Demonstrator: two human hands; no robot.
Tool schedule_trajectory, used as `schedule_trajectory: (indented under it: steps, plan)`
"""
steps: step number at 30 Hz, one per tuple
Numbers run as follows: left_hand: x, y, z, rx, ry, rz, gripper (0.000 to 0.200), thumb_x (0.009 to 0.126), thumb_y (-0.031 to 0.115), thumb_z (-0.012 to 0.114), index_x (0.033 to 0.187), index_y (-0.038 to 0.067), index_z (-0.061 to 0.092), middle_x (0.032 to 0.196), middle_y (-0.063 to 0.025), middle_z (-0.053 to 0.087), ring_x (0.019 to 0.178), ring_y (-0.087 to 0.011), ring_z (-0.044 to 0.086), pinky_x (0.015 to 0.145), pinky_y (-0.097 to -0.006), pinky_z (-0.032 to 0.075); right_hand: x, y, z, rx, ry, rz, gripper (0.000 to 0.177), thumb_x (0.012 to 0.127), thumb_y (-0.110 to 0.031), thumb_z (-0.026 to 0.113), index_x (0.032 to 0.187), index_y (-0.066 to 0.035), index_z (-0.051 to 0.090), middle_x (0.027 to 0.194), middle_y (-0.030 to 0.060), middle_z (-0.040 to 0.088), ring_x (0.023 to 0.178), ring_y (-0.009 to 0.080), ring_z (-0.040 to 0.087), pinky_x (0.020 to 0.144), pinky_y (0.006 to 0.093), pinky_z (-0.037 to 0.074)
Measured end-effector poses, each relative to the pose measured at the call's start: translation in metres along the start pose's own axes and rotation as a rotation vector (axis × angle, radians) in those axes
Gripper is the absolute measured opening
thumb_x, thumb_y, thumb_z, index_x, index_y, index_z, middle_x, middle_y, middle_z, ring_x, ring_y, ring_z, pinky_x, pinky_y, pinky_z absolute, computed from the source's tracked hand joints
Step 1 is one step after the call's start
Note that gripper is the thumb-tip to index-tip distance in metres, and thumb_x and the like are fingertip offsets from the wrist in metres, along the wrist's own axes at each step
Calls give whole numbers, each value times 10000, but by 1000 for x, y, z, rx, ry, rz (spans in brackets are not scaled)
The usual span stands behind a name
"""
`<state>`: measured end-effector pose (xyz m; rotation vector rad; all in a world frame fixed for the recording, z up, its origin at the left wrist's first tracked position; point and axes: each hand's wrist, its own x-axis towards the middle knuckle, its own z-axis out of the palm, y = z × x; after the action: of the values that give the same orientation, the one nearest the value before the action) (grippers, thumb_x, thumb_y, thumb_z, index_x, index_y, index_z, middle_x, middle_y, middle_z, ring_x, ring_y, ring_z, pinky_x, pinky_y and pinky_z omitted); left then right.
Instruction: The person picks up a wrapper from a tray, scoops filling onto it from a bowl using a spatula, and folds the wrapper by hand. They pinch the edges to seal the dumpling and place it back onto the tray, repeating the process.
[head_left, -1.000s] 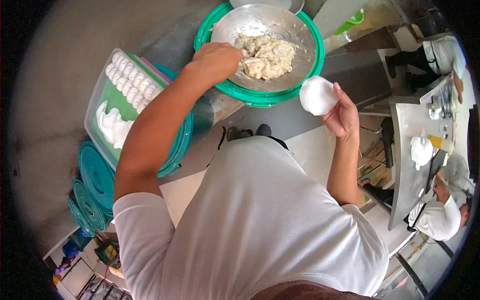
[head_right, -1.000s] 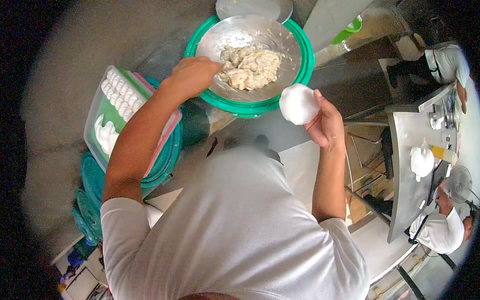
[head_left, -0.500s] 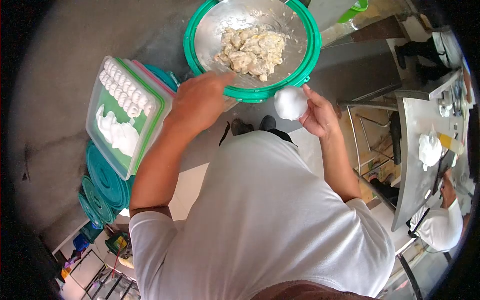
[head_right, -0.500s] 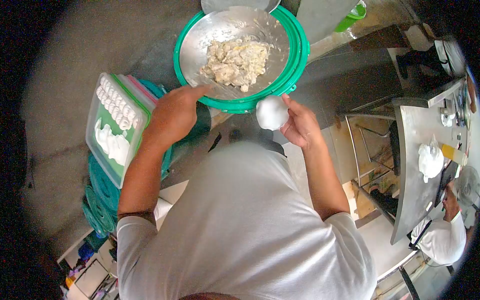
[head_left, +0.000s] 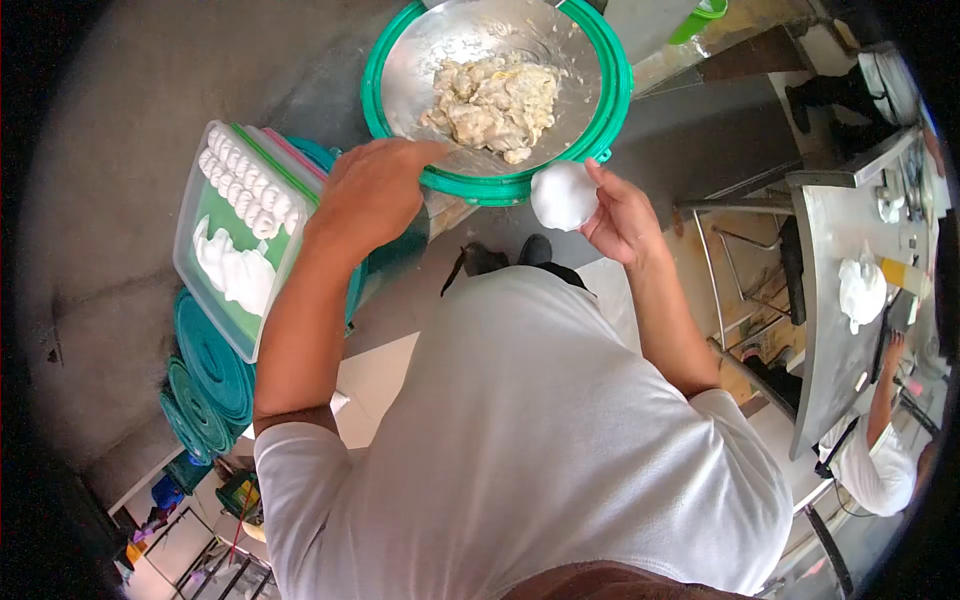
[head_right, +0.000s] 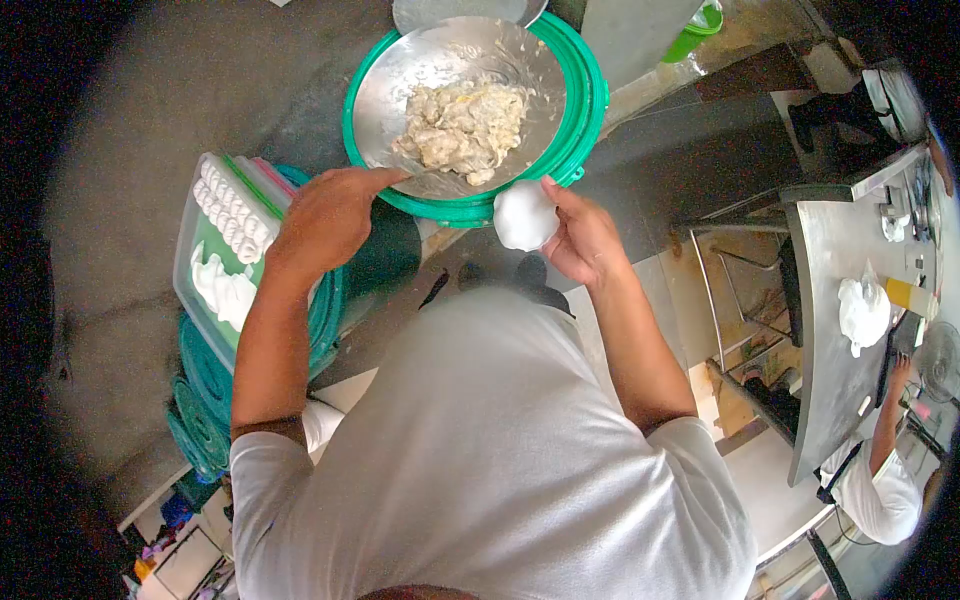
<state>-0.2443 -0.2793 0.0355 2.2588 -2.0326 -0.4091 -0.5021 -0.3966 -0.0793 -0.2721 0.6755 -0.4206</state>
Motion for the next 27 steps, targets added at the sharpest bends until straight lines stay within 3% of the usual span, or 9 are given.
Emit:
schedule_trajectory:
  steps: [4, 7, 10, 15, 22, 24, 27]
  plan:
    - [-14, -4, 23, -25, -69, -7, 441, 832, -15, 465, 1221, 66, 656, 1059, -231, 683, 1006, -394, 646, 894, -481, 501, 5, 2, 3, 14, 14, 0, 353, 1021, -263, 533, 1224, 25, 539, 1205, 176, 637, 1076, 298, 653, 965, 478, 521]
    - [-21, 0, 21, -115, 25, -9, 450, 836, -25, 451, 1229, 63, 651, 1074, -223, 680, 1002, -401, 644, 897, -484, 498, 9, 4, 3, 24, 15, -17, 389, 1025, -291, 517, 1258, 21, 512, 1250, 188, 620, 1129, 316, 639, 990, 491, 508]
    - [-17, 7, 28, -94, 42, -162, 441, 853, -13, 451, 1235, 75, 651, 1086, -215, 679, 996, -402, 645, 892, -482, 498, 10, 5, 12, 5, 37, -14, 392, 1025, -290, 516, 1264, 20, 499, 1257, 194, 611, 1128, 324, 638, 986, 502, 509]
    - [-9, 10, 32, -53, -49, -112, 459, 848, -7, 469, 1249, 120, 652, 1108, -209, 671, 1033, -393, 632, 882, -483, 498, 9, 8, 21, -1, 76, -14, 373, 1029, -280, 506, 1259, 14, 504, 1254, 193, 611, 1128, 329, 637, 989, 517, 504]
    - [-1, -8, 34, -69, 31, -54, 448, 839, -4, 489, 1244, 101, 651, 1101, -212, 670, 1012, -397, 640, 889, -490, 499, 13, 12, 16, 92, 69, -8, 335, 1013, -253, 547, 1220, 8, 514, 1218, 182, 619, 1108, 330, 639, 996, 527, 497]
    - [-2, -13, 31, -88, 9, 88, 419, 862, 12, 499, 1247, 86, 647, 1085, -217, 674, 966, -396, 649, 870, -470, 505, 10, 10, 19, 86, 69, -17, 338, 1016, -256, 540, 1225, 8, 510, 1227, 184, 615, 1118, 333, 634, 995, 529, 496]
    - [-6, -23, 27, -250, -105, -17, 408, 886, 16, 501, 1266, 81, 636, 1011, -218, 675, 903, -390, 645, 839, -446, 506, 9, 11, 20, 105, 73, -26, 343, 1026, -254, 517, 1240, 13, 497, 1251, 191, 602, 1138, 338, 623, 1000, 537, 493]
